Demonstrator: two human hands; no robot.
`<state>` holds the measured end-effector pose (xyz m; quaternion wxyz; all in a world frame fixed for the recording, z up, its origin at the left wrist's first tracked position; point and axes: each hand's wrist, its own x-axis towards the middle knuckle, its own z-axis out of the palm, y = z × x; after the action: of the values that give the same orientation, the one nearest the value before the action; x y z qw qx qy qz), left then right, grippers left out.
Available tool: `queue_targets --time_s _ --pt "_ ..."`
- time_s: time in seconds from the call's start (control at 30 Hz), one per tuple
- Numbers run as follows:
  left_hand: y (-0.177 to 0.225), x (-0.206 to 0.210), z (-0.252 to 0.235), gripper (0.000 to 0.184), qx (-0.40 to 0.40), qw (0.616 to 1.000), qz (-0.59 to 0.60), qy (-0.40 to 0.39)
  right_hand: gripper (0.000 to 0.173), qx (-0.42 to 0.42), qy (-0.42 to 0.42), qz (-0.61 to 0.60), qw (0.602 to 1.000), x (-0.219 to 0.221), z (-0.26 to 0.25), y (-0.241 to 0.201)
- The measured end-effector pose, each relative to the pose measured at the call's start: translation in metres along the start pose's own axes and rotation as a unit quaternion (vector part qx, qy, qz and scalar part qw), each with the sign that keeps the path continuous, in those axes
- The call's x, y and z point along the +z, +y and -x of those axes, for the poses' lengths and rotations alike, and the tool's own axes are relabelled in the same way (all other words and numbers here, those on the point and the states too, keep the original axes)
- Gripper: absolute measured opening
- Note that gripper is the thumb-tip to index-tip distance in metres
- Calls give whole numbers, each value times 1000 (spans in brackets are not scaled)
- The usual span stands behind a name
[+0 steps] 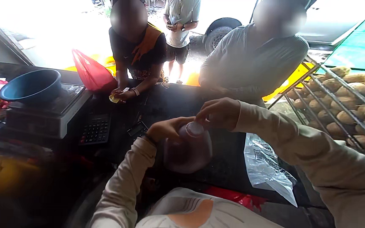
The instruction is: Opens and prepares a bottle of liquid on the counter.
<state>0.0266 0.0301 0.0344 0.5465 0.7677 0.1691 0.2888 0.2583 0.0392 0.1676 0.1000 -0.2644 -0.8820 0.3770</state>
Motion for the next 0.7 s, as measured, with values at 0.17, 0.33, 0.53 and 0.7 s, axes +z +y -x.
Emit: queue_targets --time_s 0.17,0.33,0.53,0.7 --pt "3 -20 4 71 -109 989 -96 -35 30 -258 85 75 959 18 6 70" --pt "-6 -12 11 34 -132 988 -67 42 19 -295 172 51 939 39 -5 71" --pt "-1 -9 -2 5 -213 971 101 32 19 -345 180 205 898 52 1 40" --pt "-40 -6 -2 5 -7 979 204 -11 18 -359 161 298 870 51 5 20"
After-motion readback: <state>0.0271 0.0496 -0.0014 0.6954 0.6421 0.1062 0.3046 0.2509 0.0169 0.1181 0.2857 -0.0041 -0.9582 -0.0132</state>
